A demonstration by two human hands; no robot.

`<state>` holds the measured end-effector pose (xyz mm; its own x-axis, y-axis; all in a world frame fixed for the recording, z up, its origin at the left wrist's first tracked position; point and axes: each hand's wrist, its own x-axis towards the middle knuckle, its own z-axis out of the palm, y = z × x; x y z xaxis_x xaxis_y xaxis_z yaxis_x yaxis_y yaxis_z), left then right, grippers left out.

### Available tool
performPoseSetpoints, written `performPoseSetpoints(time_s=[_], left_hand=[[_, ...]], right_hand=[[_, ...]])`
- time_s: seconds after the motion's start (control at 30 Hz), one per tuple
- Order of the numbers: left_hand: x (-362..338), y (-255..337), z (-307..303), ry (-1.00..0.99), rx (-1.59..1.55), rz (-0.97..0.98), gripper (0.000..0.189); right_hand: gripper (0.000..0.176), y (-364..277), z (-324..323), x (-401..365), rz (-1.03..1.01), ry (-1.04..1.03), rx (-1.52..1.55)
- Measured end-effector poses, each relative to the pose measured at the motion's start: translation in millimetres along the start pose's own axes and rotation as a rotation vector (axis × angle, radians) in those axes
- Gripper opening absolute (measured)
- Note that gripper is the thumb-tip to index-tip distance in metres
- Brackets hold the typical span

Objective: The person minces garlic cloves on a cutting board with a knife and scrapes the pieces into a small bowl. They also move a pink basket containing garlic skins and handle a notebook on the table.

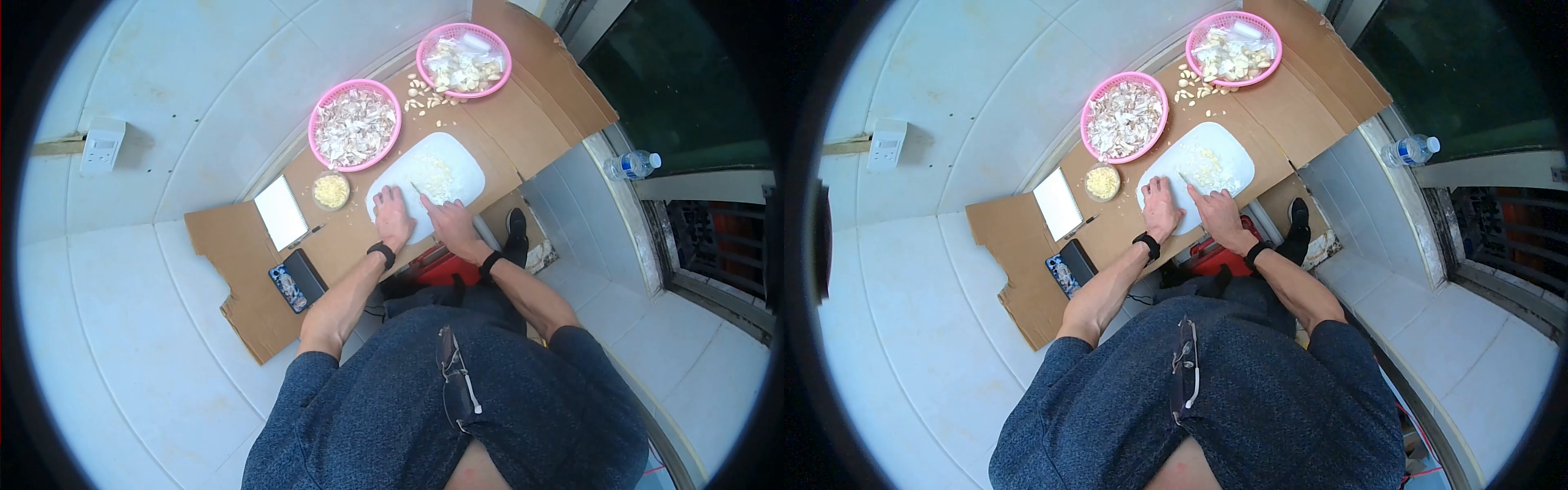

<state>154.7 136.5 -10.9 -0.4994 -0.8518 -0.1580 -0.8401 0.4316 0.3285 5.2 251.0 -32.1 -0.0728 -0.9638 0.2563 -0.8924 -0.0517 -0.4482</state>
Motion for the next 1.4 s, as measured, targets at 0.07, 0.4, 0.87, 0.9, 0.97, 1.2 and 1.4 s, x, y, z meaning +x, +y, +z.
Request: performPoseSetpoints(time_s=[0.07,0.4,0.87,0.9,0.97,1.2,1.4], left_hand=[[0.2,-1.9,-0.3,-0.001,0.001,0.0,0.095],[-0.7,-0.9,1.0,0.008,-0.002,-0.004,0.099],[0.5,0.6,3.1,0.036,-0.016,0.006,0.09],[0.5,0.2,1.8,0.039,-0.024,0.011,0.089],[-1.7,-1.2,-0.5,0.041,-0.028,0.016,0.089],[0.8,0.5,1.0,0.04,-0.023,0.012,0.089],[-0.4,-0.2,-4.5,0.018,-0.023,0.004,0.09]], right_hand=[[0.058,1.4,7.6,2.0,0.012,-0.016,0.025],[0.059,5.7,15.5,6.0,0.027,-0.072,0.025],[0.067,7.1,1.4,4.2,0.018,-0.008,-0.01],[0.067,5.5,-0.9,6.3,0.023,0.01,-0.008],[0.066,14.8,14.2,-1.1,0.039,-0.012,-0.008],[0.063,9.8,3.6,3.4,0.016,-0.011,-0.039],[0.063,12.8,7.9,1.6,0.026,-0.055,-0.04]])
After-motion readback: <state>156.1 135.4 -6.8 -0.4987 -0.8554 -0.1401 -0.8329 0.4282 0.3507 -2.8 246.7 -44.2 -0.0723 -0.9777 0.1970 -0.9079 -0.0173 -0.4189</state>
